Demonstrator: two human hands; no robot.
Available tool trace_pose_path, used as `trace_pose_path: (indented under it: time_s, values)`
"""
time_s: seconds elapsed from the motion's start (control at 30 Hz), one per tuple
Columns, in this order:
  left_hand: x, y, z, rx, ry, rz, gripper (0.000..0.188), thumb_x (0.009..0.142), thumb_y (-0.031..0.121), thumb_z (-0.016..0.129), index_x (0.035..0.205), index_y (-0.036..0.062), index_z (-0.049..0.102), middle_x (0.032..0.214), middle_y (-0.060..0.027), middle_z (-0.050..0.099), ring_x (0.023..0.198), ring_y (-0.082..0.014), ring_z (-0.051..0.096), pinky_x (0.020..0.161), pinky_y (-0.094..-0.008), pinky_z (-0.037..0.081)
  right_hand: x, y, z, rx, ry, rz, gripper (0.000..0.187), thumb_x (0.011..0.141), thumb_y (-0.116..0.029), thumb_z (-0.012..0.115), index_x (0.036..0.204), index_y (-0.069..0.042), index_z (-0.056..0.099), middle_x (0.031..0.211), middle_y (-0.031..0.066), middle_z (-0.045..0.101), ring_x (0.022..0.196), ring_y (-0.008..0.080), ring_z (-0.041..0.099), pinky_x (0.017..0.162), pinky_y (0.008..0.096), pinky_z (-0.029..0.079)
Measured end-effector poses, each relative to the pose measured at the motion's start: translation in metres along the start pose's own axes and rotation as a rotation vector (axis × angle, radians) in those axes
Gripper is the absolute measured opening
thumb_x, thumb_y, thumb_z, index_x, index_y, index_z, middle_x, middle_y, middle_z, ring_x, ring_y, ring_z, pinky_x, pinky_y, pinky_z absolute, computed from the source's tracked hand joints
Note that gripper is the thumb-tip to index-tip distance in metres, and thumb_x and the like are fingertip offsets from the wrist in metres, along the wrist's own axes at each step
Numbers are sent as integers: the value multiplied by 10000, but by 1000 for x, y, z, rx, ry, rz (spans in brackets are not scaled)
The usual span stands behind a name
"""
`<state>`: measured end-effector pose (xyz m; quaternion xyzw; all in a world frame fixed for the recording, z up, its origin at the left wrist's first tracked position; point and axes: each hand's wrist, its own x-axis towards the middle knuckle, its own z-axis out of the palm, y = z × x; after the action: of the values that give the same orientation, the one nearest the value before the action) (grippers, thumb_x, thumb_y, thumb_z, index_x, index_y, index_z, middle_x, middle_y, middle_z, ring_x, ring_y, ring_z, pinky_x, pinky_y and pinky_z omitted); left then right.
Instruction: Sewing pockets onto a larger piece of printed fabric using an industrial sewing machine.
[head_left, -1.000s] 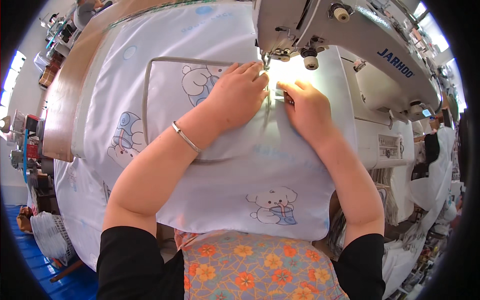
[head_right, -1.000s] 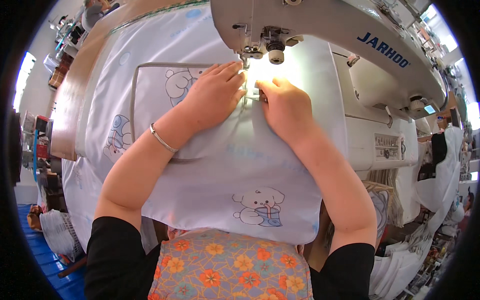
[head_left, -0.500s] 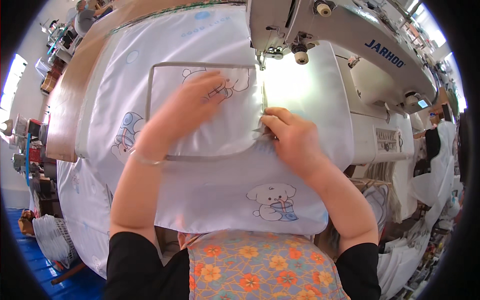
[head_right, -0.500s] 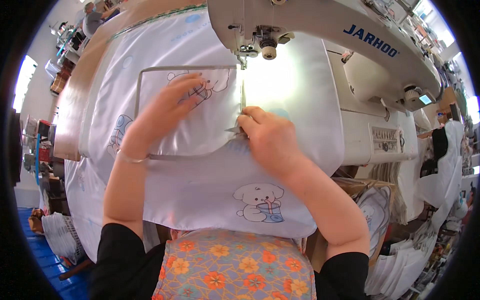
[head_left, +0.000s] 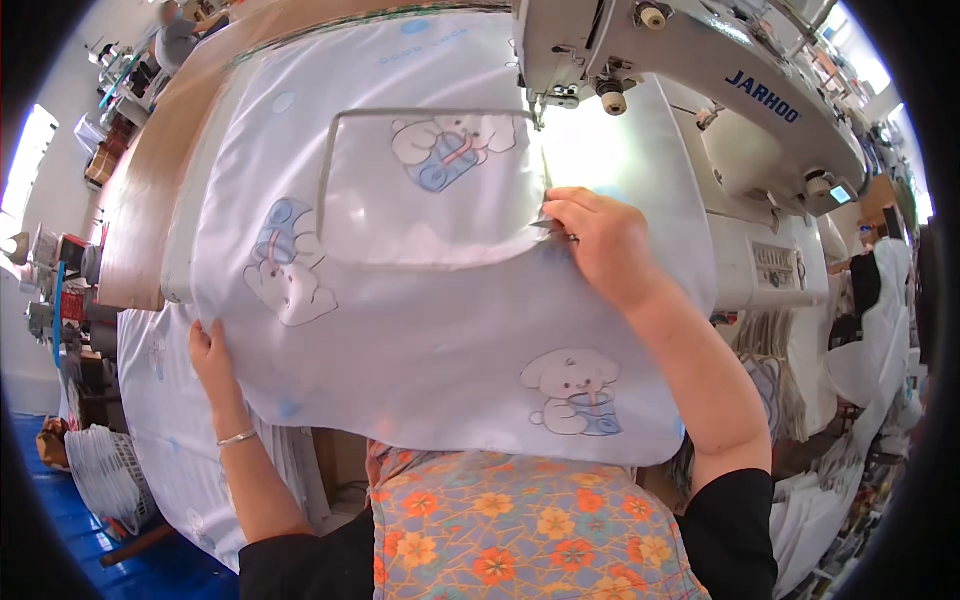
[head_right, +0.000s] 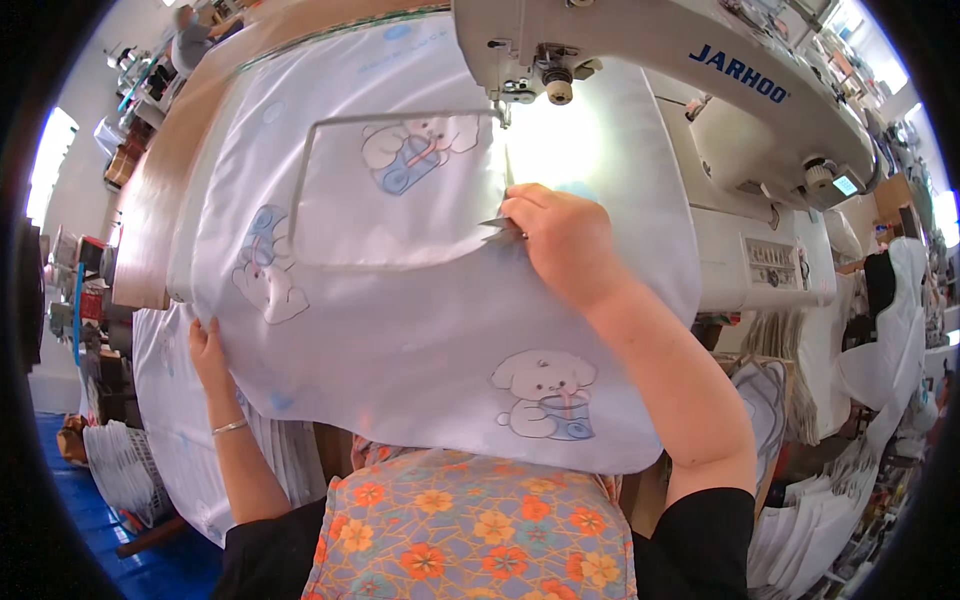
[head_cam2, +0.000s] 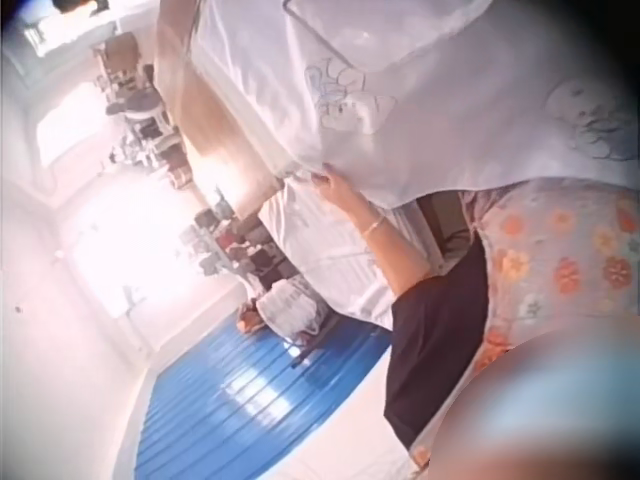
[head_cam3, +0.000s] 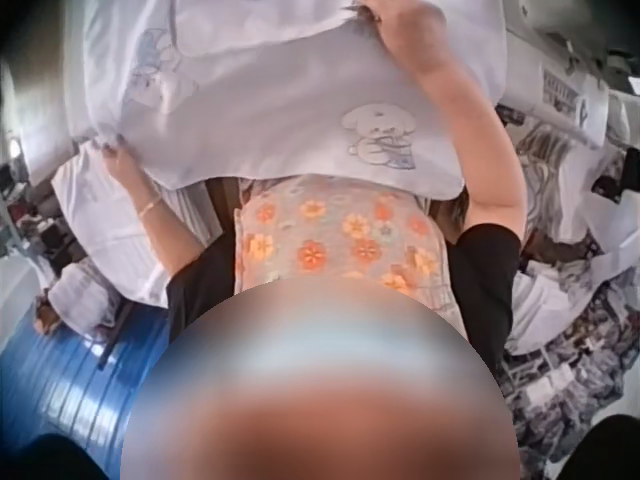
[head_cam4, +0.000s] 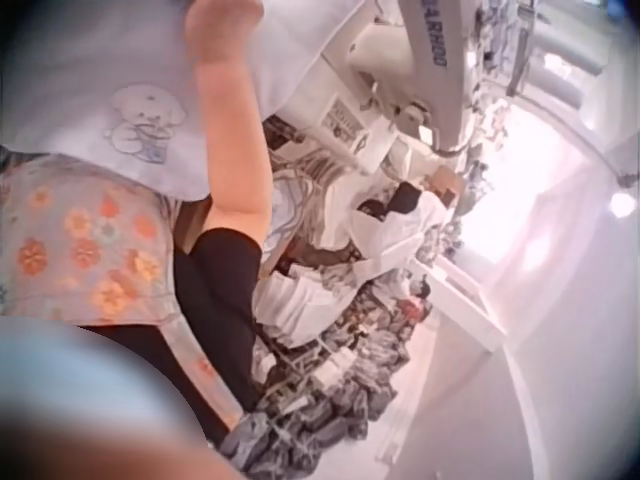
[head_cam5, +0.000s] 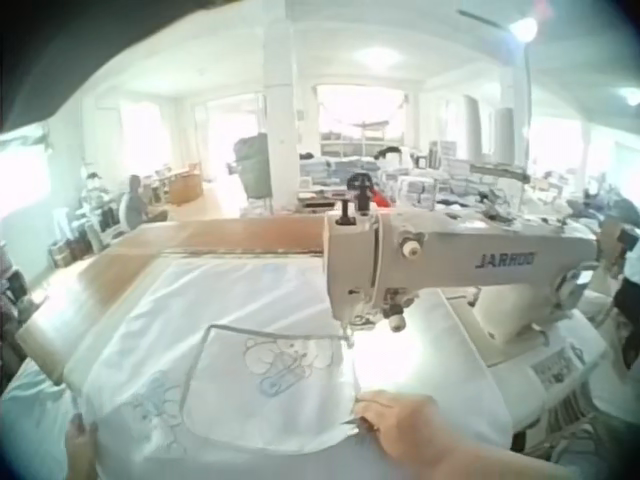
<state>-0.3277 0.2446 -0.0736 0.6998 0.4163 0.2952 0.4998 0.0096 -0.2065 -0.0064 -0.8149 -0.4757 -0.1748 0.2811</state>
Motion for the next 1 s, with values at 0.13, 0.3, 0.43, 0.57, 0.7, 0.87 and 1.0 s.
trace_pose_path:
  time_s: [0.13,0.3,0.43,0.57,0.7,0.87,1.0]
  values:
    - [-24,56,66,944,337,807,532,905,50,585,1419,-6,457,1467,-204,473,1356,-368,460,1174,-440,296,2,2,0,7,-9,28,305,715,81,692,982,-65,706,1088,55,716,816,230,709,706,319,583]
    - [-58,146,162,692,-145,1215,449,828,-32,586,1273,23,607,1338,-146,599,1326,-354,491,1167,-472,304,-7,-14,-3,18,-72,44,325,716,88,686,998,-72,708,1110,49,703,799,213,712,696,315,584]
    - [-59,148,175,649,-329,1125,384,787,-73,567,1130,46,690,1217,-102,672,1231,-305,579,1118,-472,384,-8,-17,-3,9,-43,-5,325,717,82,693,1000,-76,708,1092,40,698,787,205,710,676,310,582]
    - [-57,141,180,557,-330,1088,366,788,-88,535,1093,28,701,1183,-112,691,1158,-302,627,1078,-443,438,-11,-15,-6,55,-22,1,294,726,60,706,988,-73,707,1067,39,702,789,208,704,674,304,580]
    - [-62,158,181,565,-337,1026,358,773,-91,510,1062,-1,699,1165,-139,694,1131,-319,630,1084,-438,431,-11,-13,-2,47,30,-34,289,722,56,711,981,-73,708,1062,39,705,786,212,702,670,299,579]
    - [-81,225,230,568,-584,1136,415,748,-86,493,1124,-37,661,1223,-185,650,1136,-345,608,1041,-423,465,-13,-12,-2,28,-24,-16,318,712,56,708,1000,-78,703,1063,32,703,841,228,700,688,313,575]
    - [-86,227,300,516,-801,1275,373,826,-2,545,1188,-22,634,1286,-180,604,1213,-336,558,1028,-408,466,-13,-15,-4,18,-42,-18,331,702,58,702,1004,-79,703,1071,29,701,852,237,698,694,330,571]
